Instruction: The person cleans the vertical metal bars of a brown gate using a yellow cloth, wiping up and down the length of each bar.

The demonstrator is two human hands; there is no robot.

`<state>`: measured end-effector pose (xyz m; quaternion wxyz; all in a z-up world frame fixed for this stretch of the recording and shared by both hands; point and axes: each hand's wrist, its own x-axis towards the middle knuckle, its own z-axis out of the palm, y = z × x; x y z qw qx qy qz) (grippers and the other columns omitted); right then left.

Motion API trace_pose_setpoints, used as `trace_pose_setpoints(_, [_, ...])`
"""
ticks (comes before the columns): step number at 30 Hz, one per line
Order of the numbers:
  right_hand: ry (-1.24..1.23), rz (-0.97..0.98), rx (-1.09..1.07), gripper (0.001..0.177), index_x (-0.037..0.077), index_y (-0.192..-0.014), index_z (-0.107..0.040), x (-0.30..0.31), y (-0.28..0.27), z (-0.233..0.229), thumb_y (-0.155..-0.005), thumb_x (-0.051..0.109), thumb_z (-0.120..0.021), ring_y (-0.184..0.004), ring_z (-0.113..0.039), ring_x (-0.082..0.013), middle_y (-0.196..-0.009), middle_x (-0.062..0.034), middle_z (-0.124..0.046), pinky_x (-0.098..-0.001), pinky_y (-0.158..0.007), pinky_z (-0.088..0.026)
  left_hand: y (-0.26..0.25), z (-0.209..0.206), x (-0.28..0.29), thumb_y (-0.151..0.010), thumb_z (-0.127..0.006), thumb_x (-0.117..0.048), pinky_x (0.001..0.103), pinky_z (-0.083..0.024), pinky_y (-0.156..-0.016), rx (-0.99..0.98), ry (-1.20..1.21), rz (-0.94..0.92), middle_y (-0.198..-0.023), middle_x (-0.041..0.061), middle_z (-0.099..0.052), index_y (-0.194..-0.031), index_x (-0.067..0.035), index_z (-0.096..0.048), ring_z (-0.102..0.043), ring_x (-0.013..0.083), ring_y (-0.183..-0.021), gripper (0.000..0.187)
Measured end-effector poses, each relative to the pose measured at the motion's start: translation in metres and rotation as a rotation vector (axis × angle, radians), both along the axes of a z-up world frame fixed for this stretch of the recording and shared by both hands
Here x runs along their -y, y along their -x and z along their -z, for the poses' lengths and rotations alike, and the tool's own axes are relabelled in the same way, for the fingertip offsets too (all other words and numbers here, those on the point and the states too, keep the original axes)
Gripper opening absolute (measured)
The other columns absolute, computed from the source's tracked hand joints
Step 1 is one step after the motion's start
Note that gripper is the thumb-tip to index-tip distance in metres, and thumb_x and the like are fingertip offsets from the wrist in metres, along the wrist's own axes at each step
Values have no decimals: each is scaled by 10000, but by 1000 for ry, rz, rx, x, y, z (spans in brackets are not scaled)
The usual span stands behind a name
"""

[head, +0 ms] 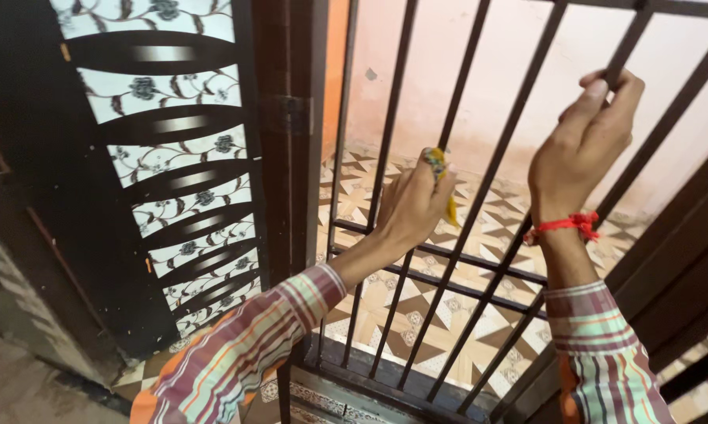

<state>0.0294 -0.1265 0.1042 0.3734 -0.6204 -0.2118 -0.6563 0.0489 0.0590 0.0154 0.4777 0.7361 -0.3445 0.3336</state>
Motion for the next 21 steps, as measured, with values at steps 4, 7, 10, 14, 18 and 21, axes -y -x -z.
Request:
trace_pose_setpoints(4, [-3, -17, -19, 255, 38, -1115, -543, -1, 5, -1, -1249, 184, -383, -553, -379, -56, -695, 36, -435, -254, -500, -270, -1, -44, 5, -1087, -378, -305, 226, -310, -289, 101, 90, 3, -579, -46, -421, -1001, -84, -482, -358, 45, -386, 259])
trace_pose_setpoints(7, [7, -51, -4, 233, 32, -1127, -541, -5, 12, -2, -1221, 151, -365, -576, -392, -59, -717, 31, -447, -253, -522, -287, -16, -96, 22, -1111, -415, -323, 236, -332, -343, 167, 230, 52, -589, -52, -478, -910, -95, -532, -397, 51, -416, 325])
trace_pose_setpoints(10, [-11, -114, -25, 220, 25, -1126, -528, -9, 19, -1, -1219, 145, -369, -592, -397, -63, -717, 28, -439, -255, -543, -293, -14, -99, 28, -1092, -458, -305, 247, -369, -399, 181, 295, -23, -582, -54, -521, -864, -107, -551, -478, 49, -450, 317])
trace_pose_setpoints(14, [-34, -106, -44, 231, 19, -1136, -529, -8, 18, -1, -1226, 181, -392, -600, -388, -63, -718, 24, -422, -260, -554, -289, 2, -55, 27, -1062, -453, -299, 272, -383, -395, 43, 284, -20, -578, -47, -473, -882, -120, -517, -464, 76, -444, 262])
trace_pose_setpoints(18, [-25, -90, -15, 237, 18, -1162, -539, -6, 13, 2, -1220, 177, -373, -644, -416, -63, -786, 22, -448, -261, -576, -313, 18, -8, 15, -1088, -473, -317, 279, -357, -442, 13, 197, -59, -605, -39, -462, -896, -85, -520, -460, 88, -486, 304])
trace_pose_setpoints(21, [-12, -39, -2, 245, 19, -1164, -551, -3, 12, 0, -1229, 181, -378, -636, -417, -69, -756, 22, -445, -267, -583, -309, 10, -18, 13, -1074, -448, -347, 282, -376, -409, -61, 184, 101, -627, -33, -464, -927, -95, -516, -456, 88, -476, 300])
